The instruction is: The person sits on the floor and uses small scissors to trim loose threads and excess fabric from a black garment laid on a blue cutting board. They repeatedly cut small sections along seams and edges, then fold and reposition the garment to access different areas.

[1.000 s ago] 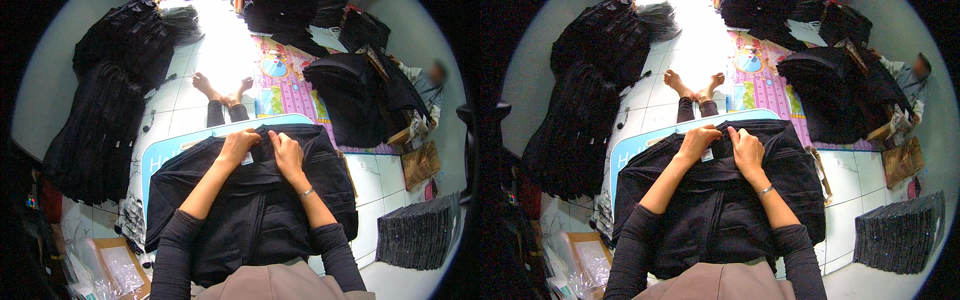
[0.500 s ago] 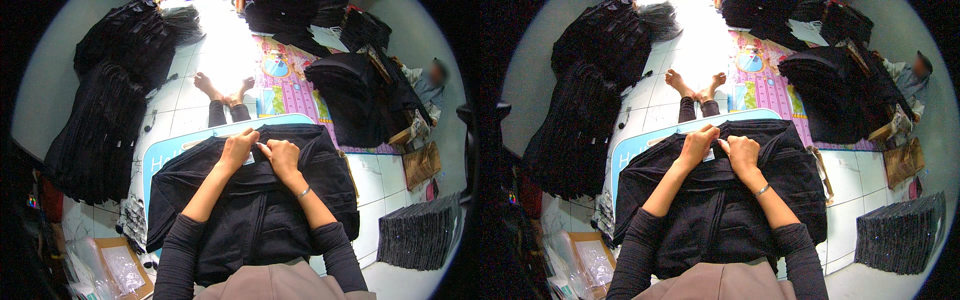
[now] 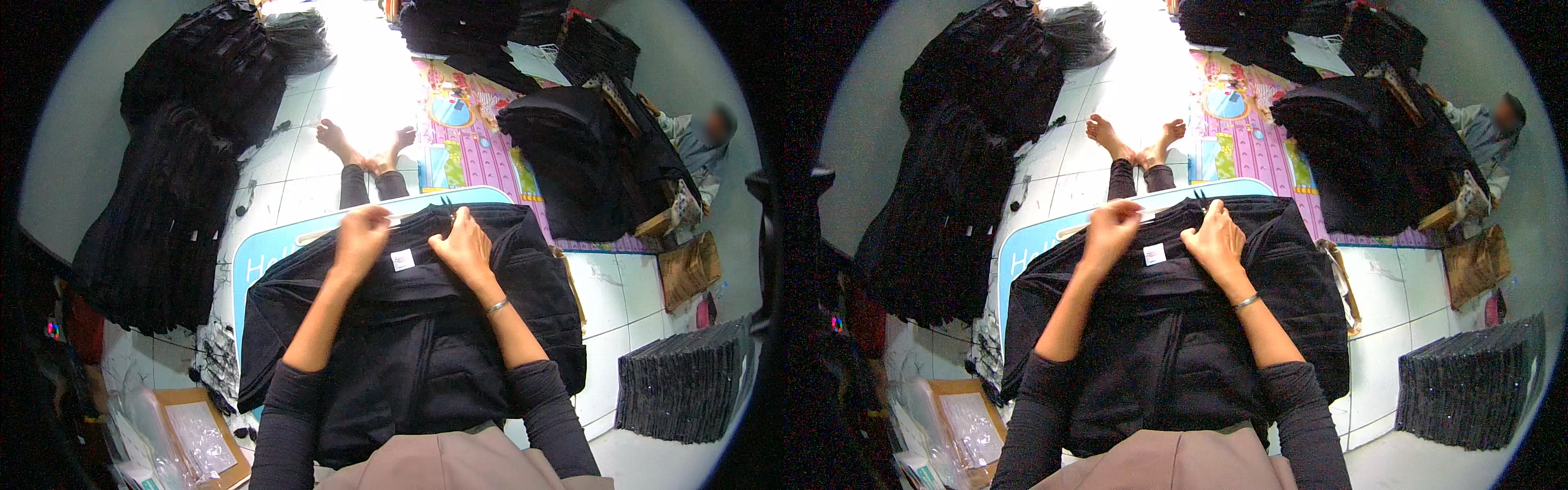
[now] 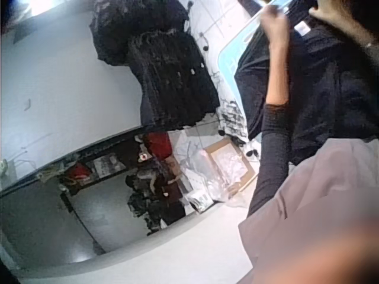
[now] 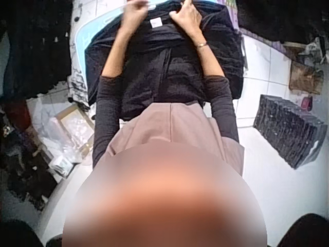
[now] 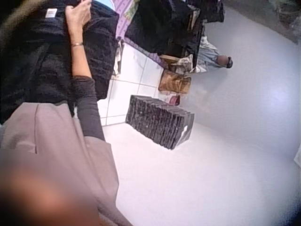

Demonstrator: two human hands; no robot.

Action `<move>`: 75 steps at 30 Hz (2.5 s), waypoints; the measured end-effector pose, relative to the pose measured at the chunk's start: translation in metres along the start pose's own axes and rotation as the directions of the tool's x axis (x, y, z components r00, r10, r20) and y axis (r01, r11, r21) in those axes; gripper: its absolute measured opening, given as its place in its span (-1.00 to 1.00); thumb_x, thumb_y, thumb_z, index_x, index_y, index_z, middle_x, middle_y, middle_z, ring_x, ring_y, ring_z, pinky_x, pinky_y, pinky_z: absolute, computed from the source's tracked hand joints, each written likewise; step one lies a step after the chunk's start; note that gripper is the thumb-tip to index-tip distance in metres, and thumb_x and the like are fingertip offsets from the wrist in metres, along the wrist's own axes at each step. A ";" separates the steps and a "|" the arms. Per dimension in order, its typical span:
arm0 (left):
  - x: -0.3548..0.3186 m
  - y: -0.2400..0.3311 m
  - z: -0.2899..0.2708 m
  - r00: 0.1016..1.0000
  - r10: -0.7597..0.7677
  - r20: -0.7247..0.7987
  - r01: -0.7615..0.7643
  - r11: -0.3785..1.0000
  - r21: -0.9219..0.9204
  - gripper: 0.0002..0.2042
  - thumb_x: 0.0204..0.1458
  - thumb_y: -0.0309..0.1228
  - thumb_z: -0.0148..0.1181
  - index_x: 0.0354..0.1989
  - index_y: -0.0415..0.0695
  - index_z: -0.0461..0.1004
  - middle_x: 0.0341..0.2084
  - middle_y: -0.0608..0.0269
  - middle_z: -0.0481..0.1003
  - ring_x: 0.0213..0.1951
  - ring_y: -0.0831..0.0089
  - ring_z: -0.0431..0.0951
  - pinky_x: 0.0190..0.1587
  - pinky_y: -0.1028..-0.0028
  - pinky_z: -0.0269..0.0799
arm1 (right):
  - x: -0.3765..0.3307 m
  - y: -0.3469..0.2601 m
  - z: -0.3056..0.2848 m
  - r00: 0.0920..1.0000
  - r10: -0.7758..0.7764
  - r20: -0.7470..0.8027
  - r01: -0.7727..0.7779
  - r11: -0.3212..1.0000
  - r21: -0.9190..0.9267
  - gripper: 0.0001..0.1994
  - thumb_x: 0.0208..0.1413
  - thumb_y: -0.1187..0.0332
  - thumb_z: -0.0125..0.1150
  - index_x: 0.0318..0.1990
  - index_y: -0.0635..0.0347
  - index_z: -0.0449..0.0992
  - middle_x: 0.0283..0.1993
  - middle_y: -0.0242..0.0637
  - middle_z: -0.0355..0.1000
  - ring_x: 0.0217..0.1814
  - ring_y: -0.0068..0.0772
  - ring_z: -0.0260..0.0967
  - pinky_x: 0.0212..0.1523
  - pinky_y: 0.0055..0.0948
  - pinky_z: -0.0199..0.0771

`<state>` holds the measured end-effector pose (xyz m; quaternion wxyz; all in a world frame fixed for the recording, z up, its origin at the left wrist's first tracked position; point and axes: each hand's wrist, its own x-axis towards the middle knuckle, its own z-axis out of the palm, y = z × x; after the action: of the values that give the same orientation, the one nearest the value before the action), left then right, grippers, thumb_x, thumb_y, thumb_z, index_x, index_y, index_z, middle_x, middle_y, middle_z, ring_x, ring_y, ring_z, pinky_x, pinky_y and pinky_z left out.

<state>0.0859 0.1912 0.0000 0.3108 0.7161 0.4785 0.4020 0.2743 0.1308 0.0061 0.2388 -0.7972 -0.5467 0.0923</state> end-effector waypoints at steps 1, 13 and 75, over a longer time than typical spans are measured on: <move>-0.002 0.006 0.016 0.985 -0.024 0.171 0.046 0.991 -0.128 -0.86 -0.04 -0.53 0.27 -0.29 -0.28 0.61 -0.46 0.16 0.62 -0.41 0.53 0.58 -0.32 0.51 0.48 | -0.001 0.000 0.001 0.998 0.006 -0.057 -0.007 1.000 -0.024 -0.62 -0.12 0.33 0.32 -0.19 0.28 0.32 -0.20 0.02 0.45 -0.18 0.08 0.49 -0.21 -0.09 0.49; -0.007 0.002 0.048 0.988 0.024 0.152 -0.026 1.000 0.014 -0.76 -0.14 -0.43 0.44 -0.28 -0.24 0.64 -0.50 0.15 0.62 -0.45 0.52 0.58 -0.34 0.52 0.48 | 0.030 0.050 -0.008 0.957 -0.113 0.268 -0.115 0.699 0.706 -0.79 0.12 0.26 0.32 -0.44 0.21 0.57 -0.49 -0.64 0.36 -0.42 -0.77 0.16 -0.39 -0.61 0.19; -0.056 -0.026 -0.059 0.987 -0.159 -0.021 0.149 0.958 -0.246 -0.72 -0.11 -0.73 0.16 -0.20 -0.21 0.37 -0.36 0.21 0.52 -0.26 0.45 0.55 -0.11 0.50 0.44 | 0.001 0.019 0.001 0.974 -0.194 -0.122 0.193 0.981 -0.013 -0.76 0.03 0.29 0.30 -0.16 0.06 0.43 -0.37 -0.06 0.55 -0.31 0.07 0.53 -0.33 -0.05 0.50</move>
<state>0.0107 0.1518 -0.0088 0.4171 0.6249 0.4859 0.4466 0.2895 0.1269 -0.0039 0.2792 -0.7445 -0.6061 0.0192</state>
